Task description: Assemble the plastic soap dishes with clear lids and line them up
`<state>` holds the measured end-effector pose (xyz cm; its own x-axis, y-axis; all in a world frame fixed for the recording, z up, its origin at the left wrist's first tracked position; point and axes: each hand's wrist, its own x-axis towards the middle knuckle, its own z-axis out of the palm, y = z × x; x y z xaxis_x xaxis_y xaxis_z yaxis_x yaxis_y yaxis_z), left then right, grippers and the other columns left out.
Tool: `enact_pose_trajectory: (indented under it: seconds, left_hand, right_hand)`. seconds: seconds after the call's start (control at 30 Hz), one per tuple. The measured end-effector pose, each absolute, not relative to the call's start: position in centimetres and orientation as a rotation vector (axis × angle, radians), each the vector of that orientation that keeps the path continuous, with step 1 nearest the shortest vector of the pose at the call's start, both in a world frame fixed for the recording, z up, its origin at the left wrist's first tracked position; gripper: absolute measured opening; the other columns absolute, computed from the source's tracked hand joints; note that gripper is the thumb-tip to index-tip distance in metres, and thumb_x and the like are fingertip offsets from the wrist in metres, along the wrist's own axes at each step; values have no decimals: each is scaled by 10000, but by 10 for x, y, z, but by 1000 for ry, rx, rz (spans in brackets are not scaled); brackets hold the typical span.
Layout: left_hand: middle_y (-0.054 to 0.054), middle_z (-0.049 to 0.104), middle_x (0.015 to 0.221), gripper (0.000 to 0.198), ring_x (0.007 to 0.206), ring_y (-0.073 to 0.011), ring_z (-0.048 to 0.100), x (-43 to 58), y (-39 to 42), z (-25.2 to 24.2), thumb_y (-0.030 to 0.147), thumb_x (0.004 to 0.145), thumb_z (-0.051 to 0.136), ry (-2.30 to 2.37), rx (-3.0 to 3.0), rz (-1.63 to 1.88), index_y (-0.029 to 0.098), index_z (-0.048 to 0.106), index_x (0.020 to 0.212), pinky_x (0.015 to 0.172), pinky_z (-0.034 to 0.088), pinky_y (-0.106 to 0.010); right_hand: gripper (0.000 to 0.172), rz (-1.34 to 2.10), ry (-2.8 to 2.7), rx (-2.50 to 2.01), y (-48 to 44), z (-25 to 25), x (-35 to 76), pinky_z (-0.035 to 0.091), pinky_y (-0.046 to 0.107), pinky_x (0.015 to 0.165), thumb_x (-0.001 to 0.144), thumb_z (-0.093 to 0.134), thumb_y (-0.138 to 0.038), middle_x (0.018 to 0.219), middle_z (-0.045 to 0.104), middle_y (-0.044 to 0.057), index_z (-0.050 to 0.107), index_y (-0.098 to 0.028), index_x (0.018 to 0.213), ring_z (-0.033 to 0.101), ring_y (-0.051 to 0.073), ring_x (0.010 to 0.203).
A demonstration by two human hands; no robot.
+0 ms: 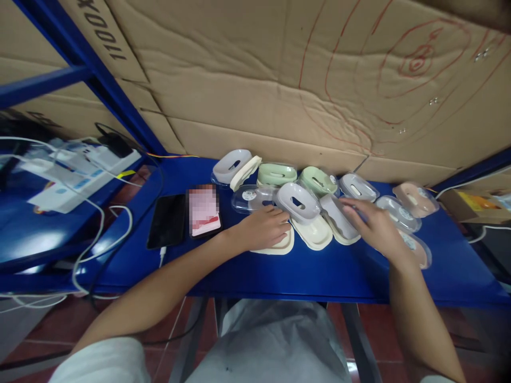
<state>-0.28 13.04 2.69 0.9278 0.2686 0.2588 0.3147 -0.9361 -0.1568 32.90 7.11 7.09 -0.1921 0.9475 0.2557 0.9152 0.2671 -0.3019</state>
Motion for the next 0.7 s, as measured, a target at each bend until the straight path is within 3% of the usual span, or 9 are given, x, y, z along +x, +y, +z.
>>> enact_pose_trajectory:
  seconds: [0.17,0.27,0.4,0.5,0.7]
  left_hand:
    - [-87,703,1047,126,943,-235,635,-1,131,22,257,1023,642,-462,-2886,-365,177,717,960,834,396,-376]
    - [-88,703,1061,122,947,-235,638,-1,131,22,259,1022,643,-456,-2887,-355,177,715,967,839,399,-378]
    - [-85,705,1038,137,941,-240,641,-1,132,24,257,1028,628,-450,-2883,-328,183,712,949,824,400,-386]
    - [-86,707,1032,138,936,-239,642,-1,132,25,248,1028,623,-454,-2882,-323,183,710,943,821,400,-388]
    - [-92,716,1057,113,932,-238,650,-2,132,25,223,1016,638,-460,-2903,-323,179,710,942,830,407,-391]
  right_hand:
    - [392,-81,-2372,-1639,146,81,316,430,509,1146,1075,448,-309,1423,712,114,749,-206,1302,614,308,1346]
    - [391,-78,-2548,-1724,186,78,302,371,517,1182,1046,535,-331,1539,622,147,726,-198,1359,523,323,1438]
    - [572,-69,-2560,-1973,211,70,295,297,654,1193,899,756,-410,1597,524,233,694,-163,1411,409,450,1508]
    - [527,-11,-2571,-1951,214,65,302,336,652,1181,897,756,-371,1586,534,236,715,-172,1382,454,445,1489]
    - [349,178,-2497,-1673,217,73,337,466,406,1155,1009,535,-235,1466,662,163,730,-124,1276,635,269,1333]
